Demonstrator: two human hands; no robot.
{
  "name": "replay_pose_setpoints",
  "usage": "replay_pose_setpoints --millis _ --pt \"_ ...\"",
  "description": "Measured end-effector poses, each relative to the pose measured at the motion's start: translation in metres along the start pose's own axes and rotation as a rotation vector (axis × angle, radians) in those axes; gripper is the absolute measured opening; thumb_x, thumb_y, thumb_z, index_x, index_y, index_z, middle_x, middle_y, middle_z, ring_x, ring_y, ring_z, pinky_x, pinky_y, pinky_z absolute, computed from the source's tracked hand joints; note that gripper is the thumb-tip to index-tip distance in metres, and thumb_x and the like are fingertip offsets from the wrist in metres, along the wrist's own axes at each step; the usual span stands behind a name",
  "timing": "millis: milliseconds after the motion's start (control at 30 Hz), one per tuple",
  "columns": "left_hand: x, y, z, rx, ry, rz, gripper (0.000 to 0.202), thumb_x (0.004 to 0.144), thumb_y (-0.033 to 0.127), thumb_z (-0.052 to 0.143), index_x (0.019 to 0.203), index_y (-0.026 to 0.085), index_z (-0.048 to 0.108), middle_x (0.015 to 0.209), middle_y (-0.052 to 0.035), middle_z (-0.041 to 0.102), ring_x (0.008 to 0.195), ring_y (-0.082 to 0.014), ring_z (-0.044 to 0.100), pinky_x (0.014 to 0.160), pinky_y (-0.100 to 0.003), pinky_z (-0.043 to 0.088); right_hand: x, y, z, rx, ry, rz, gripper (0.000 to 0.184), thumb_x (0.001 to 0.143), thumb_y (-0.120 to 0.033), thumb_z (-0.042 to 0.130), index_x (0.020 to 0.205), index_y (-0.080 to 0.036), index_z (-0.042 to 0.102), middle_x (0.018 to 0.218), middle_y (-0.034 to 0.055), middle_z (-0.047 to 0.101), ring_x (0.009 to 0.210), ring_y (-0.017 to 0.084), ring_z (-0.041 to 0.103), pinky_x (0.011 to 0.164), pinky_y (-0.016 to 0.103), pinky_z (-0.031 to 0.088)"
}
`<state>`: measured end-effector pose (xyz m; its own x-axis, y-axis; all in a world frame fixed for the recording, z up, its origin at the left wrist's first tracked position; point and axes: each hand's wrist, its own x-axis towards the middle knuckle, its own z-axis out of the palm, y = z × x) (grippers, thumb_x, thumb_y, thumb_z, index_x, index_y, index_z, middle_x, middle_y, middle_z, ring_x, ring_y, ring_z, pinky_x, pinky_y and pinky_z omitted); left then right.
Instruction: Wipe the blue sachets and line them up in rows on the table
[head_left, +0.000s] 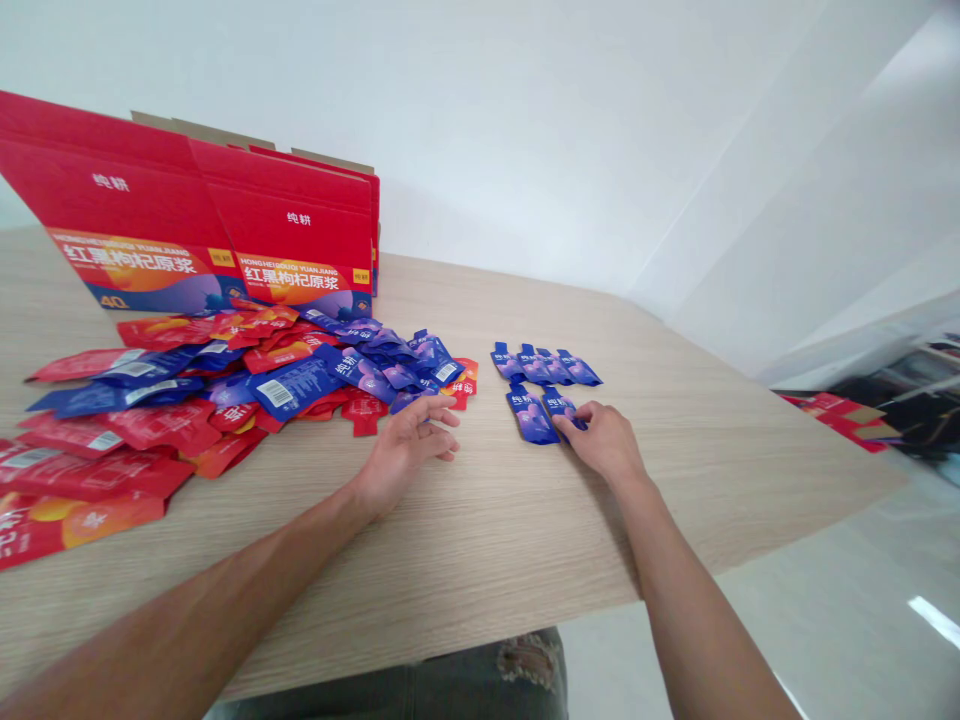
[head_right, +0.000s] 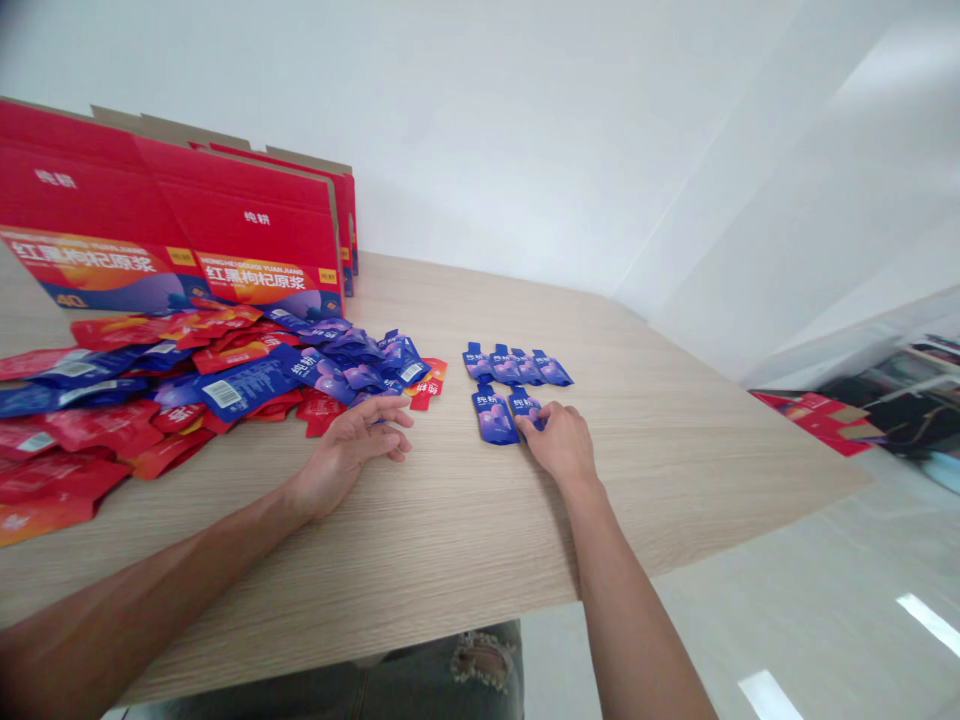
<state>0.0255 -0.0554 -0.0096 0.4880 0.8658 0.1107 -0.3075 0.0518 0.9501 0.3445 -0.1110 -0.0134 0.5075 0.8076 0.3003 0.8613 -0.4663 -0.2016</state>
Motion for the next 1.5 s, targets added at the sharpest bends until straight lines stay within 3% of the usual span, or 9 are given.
replay_pose_setpoints --millis 233,833,1000,1133,1233,1333,1400,1500 --pt "0.0 -0.001 -0.001 -0.001 -0.006 0.015 0.046 0.073 0.027 0.084 0.117 0.019 0.072 0.108 -0.0053 0.067 0.078 -0.0164 0.069 0.071 -0.032 0.057 -0.003 -0.002 0.002 0.033 0.024 -0.042 0.026 0.096 -0.043 0.073 0.1 -0.018 0.077 0.098 0.0135 0.075 0.093 0.029 0.07 0.088 0.037 0.05" --pt "-0.001 -0.001 0.0 0.014 -0.016 0.017 0.049 0.071 0.026 0.084 0.118 0.019 0.071 0.107 -0.0046 0.066 0.075 -0.0152 0.068 0.069 -0.031 0.055 -0.003 -0.003 0.002 0.042 0.03 -0.056 0.029 0.097 -0.046 0.069 0.101 -0.018 0.075 0.104 0.0156 0.075 0.097 0.029 0.072 0.091 0.038 0.051" --pt "-0.001 -0.001 -0.001 0.015 -0.023 0.014 0.049 0.072 0.026 0.083 0.119 0.019 0.071 0.108 -0.0051 0.067 0.077 -0.0162 0.069 0.07 -0.032 0.056 0.008 0.022 -0.01 0.23 0.11 0.113 0.03 0.099 -0.039 0.052 0.095 -0.018 0.074 0.102 0.0182 0.079 0.097 0.031 0.073 0.09 0.04 0.051" --pt "-0.001 -0.002 -0.001 0.046 -0.028 0.017 0.049 0.073 0.028 0.082 0.119 0.019 0.07 0.109 -0.0049 0.067 0.076 -0.016 0.069 0.071 -0.032 0.056 0.007 0.033 -0.015 0.437 0.16 0.263 0.029 0.093 -0.041 0.052 0.091 -0.019 0.071 0.098 0.0168 0.08 0.096 0.032 0.074 0.088 0.04 0.052" --pt "-0.001 -0.002 0.0 0.063 -0.031 0.02 0.048 0.073 0.029 0.082 0.119 0.019 0.07 0.108 -0.0049 0.067 0.076 -0.0158 0.069 0.07 -0.032 0.056 0.003 0.022 -0.017 0.473 0.193 0.263 0.024 0.089 -0.041 0.057 0.087 -0.021 0.069 0.096 0.0161 0.08 0.095 0.032 0.074 0.09 0.041 0.053" --pt "0.0 -0.002 0.001 0.072 -0.033 0.02 0.049 0.072 0.028 0.082 0.119 0.019 0.07 0.108 -0.0049 0.067 0.076 -0.0158 0.068 0.07 -0.032 0.055 0.0 -0.005 -0.021 0.471 0.269 0.176 0.019 0.089 -0.038 0.059 0.087 -0.021 0.069 0.097 0.0151 0.08 0.093 0.03 0.073 0.091 0.04 0.053" --pt "0.0 -0.002 0.002 0.078 -0.036 0.02 0.05 0.071 0.027 0.082 0.119 0.019 0.07 0.107 -0.0048 0.067 0.075 -0.016 0.068 0.07 -0.033 0.056 -0.001 -0.029 -0.025 0.499 0.268 0.056 0.018 0.091 -0.037 0.059 0.089 -0.021 0.069 0.096 0.0129 0.08 0.089 0.028 0.073 0.087 0.038 0.054" --pt "0.002 -0.006 0.002 0.092 -0.036 0.042 0.05 0.071 0.027 0.079 0.119 0.018 0.069 0.105 -0.0042 0.067 0.073 -0.0156 0.068 0.068 -0.033 0.055 -0.001 -0.073 -0.03 0.539 0.141 -0.22 0.013 0.091 -0.032 0.063 0.09 -0.021 0.07 0.094 0.008 0.079 0.083 0.023 0.072 0.081 0.035 0.055"
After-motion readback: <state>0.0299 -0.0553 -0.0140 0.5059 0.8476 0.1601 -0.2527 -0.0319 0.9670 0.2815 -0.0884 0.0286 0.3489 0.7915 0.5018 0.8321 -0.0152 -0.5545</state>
